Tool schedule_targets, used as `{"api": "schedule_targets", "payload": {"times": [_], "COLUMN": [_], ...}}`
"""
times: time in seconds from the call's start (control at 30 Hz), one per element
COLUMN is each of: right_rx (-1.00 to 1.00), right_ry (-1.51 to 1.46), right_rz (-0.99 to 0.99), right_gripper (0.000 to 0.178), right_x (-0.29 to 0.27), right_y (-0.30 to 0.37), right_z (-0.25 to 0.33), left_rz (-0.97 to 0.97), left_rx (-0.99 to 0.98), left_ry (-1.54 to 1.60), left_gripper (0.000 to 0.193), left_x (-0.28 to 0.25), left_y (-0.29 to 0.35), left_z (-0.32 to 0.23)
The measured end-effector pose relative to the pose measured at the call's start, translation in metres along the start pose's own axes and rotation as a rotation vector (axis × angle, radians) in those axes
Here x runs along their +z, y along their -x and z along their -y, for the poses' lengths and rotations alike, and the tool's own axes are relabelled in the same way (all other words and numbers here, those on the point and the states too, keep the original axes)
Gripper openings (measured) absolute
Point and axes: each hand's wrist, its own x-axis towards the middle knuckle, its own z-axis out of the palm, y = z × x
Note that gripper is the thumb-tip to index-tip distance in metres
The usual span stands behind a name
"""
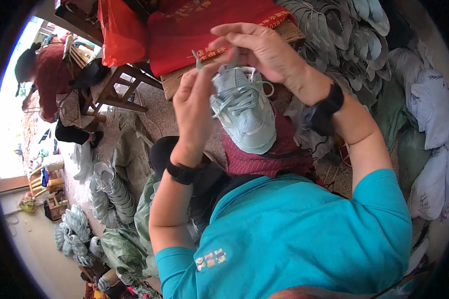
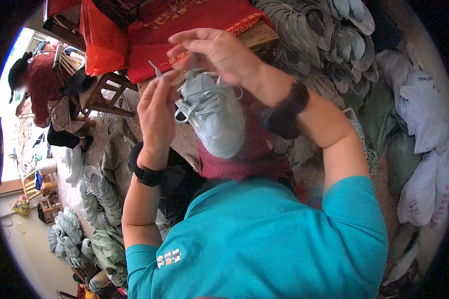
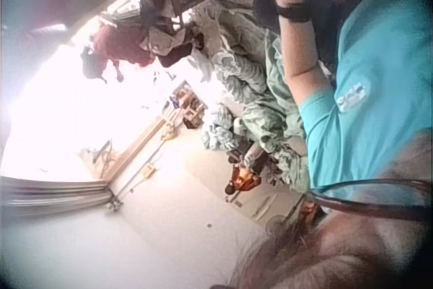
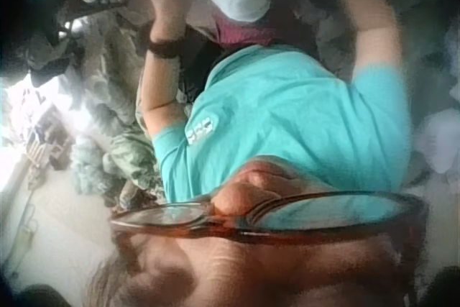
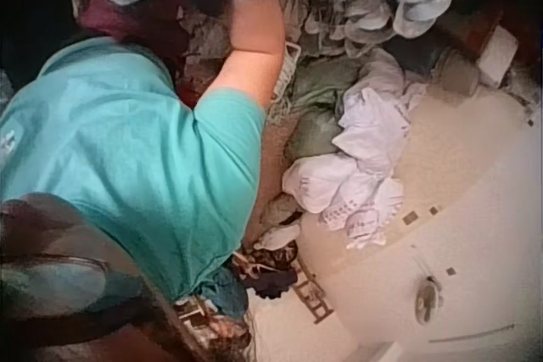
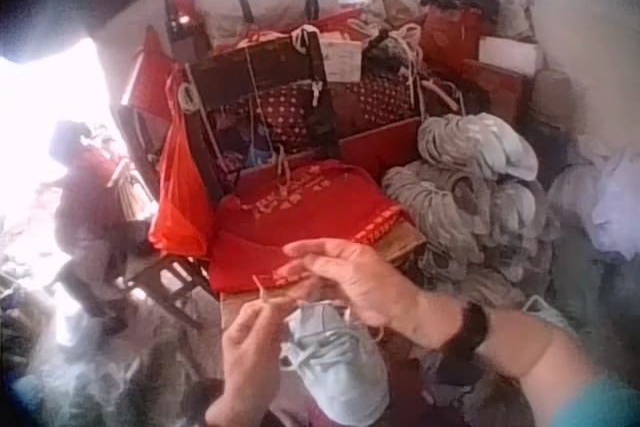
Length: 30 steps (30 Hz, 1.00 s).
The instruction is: The person sits on the floor in a workshop and laces a light-colored sneaker. They pull the laces through the eyelets, tighten them, and tie a knot. The person handles the shoe and laces by hand, working on a single shoe at a time.
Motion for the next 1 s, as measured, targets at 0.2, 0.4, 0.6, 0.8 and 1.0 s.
{"api": "schedule_targets", "payload": {"times": [0.2,0.4,0.6,0.8,1.0], "right_rx": [0.043,0.102,-0.035,-0.325,-0.347], "right_ry": [0.688,0.738,1.096,1.62,1.803], "right_rz": [-0.174,-0.07,-0.042,0.084,0.24], "right_gripper": [0.024,0.012,0.014,0.008,0.017], "right_x": [-0.1,-0.091,-0.069,-0.057,-0.04], "right_y": [0.032,0.053,0.049,0.045,0.04], "right_z": [-0.016,-0.036,-0.04,-0.041,-0.038], "left_rz": [-0.118,0.117,0.184,0.126,0.196], "left_rx": [-0.179,-0.137,-0.248,-0.104,-0.226], "left_ry": [-0.19,-0.563,-0.894,-0.759,-0.668], "left_gripper": [0.026,0.025,0.021,0.021,0.023], "left_x": [-0.078,-0.069,-0.092,-0.081,-0.064], "left_y": [0.01,0.019,0.019,0.027,0.011], "left_z": [0.027,0.04,0.044,0.037,0.025]}}
